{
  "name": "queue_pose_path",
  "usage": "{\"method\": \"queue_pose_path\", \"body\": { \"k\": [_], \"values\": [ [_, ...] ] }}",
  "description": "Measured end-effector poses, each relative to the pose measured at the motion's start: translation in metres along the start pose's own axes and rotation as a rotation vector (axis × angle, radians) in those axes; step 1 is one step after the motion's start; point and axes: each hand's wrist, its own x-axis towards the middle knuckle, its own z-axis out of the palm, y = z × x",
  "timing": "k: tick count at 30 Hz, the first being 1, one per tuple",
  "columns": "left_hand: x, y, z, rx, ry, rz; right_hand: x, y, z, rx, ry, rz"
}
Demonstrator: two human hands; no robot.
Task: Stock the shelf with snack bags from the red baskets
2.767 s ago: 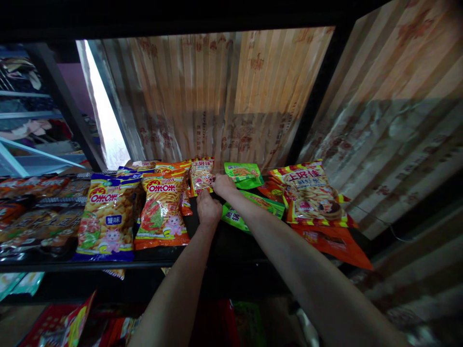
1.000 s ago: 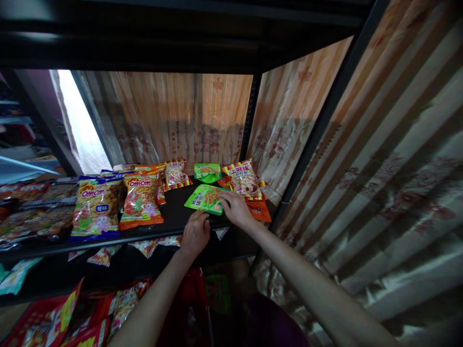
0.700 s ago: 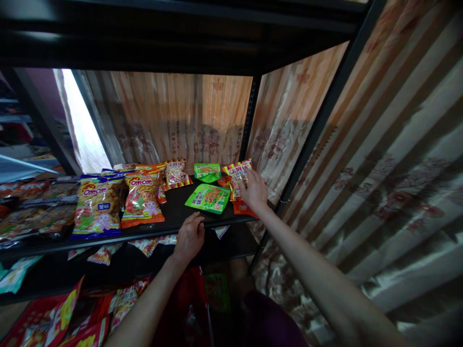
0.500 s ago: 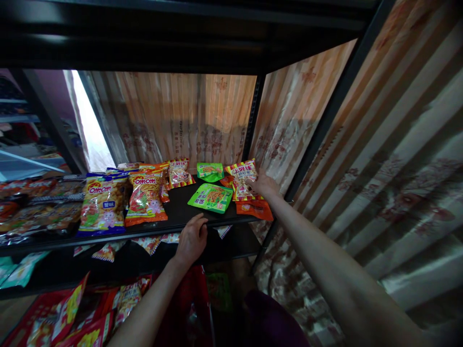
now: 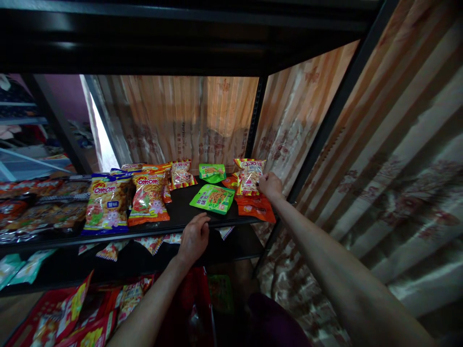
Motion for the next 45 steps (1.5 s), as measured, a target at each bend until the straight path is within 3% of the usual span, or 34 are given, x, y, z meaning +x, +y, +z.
{"method": "queue_pose_path", "body": {
  "k": [3,6,9,12,17,20,23,25,27,30,32,39,45],
  "values": [
    [0.013,0.009,0.001,-0.213,0.017,-0.124,-0.001,-0.007,-0.015,0.109,0.102,-0.053],
    [0.028,0.022,0.004,-0.68,0.016,-0.386,-0.016,-0.022,-0.024,0.245,0.121,-0.149],
    [0.037,0.035,0.004,-1.117,0.007,-0.574,-0.049,-0.041,-0.017,0.409,0.072,-0.268],
    [0.035,0.04,0.0,-1.322,0.005,-0.587,-0.087,-0.054,0.001,0.538,0.005,-0.374],
    [0.013,0.024,-0.014,-1.247,0.042,-0.595,-0.118,-0.06,0.02,0.665,-0.274,-0.441],
    [-0.001,0.011,-0.025,-1.146,0.007,-0.561,-0.11,-0.068,0.012,0.691,-0.17,-0.455],
    [-0.011,0.006,-0.035,-1.009,0.007,-0.539,-0.099,-0.087,-0.006,0.574,-0.024,-0.656],
    [-0.016,0.006,-0.041,-0.929,-0.01,-0.51,-0.095,-0.102,-0.017,0.528,-0.148,-0.794],
    [-0.02,0.007,-0.044,-0.874,-0.043,-0.47,-0.094,-0.115,-0.022,0.537,-0.357,-0.853],
    [-0.027,0.005,-0.047,-0.833,-0.076,-0.45,-0.097,-0.127,-0.022,0.572,-0.602,-0.812],
    [-0.033,0.002,-0.049,-0.843,-0.095,-0.465,-0.1,-0.129,-0.017,0.582,-0.659,-0.784],
    [-0.049,-0.002,-0.06,-0.827,-0.168,-0.454,-0.104,-0.13,-0.004,0.51,-0.468,-0.764],
    [-0.056,-0.001,-0.066,-1.001,-0.182,-0.491,-0.106,-0.136,-0.001,0.465,-0.435,-0.785]
  ]
}}
